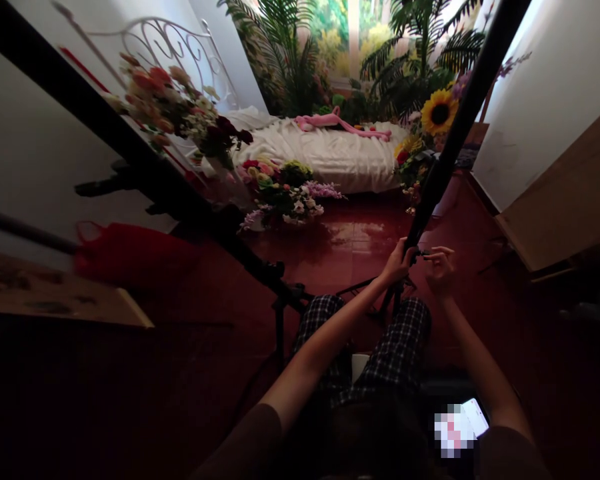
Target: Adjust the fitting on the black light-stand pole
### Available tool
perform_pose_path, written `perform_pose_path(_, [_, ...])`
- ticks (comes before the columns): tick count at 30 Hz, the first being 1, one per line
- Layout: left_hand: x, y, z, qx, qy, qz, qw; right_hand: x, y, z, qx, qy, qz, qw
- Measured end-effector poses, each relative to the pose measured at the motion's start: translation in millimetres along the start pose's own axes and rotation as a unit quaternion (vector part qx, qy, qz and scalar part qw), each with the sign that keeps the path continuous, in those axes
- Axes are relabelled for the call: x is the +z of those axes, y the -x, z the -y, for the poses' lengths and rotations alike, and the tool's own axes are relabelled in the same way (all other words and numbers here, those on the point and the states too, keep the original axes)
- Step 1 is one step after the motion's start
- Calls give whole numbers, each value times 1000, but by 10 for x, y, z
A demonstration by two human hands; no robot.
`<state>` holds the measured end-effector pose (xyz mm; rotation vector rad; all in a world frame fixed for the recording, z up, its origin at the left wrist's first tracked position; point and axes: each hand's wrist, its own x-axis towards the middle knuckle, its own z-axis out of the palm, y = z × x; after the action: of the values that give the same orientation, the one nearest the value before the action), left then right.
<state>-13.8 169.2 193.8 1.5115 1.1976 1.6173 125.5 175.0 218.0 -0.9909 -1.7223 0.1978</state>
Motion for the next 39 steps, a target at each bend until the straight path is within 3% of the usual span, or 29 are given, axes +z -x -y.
perform_pose_path(6, [12,9,28,-6,20,-10,1000,-23,-524,482,30,-90,-36,995])
perform_pose_path(11, [25,18,47,-9,34,-4,999,-134,-1050,892,-39,-210,-32,977])
perform_pose_path(17, [25,20,62,-17,12,-16,1000,-197,-1444,1217,40,-61,67,995])
perform_pose_path(19, [13,15,50,-26,10,-13,1000,-196,-1482,1148,33,-109,119,986])
perform_pose_path(23, [-23,4,9,-46,17,8,999,-119,-1319,800,40,-243,239,939])
perform_pose_path(28, [-36,4,30,-55,-11,14,998,47,-946,456,113,-292,279,908])
perform_pose_path(31, [-37,21,91,-37,-21,-4,999,102,-872,390,107,-310,306,894])
perform_pose_path(34, [-48,47,148,-23,-16,-5,1000,131,-809,351,100,-278,305,906])
perform_pose_path(39, [-58,64,159,-6,0,-7,1000,20,-483,234,73,-123,245,959])
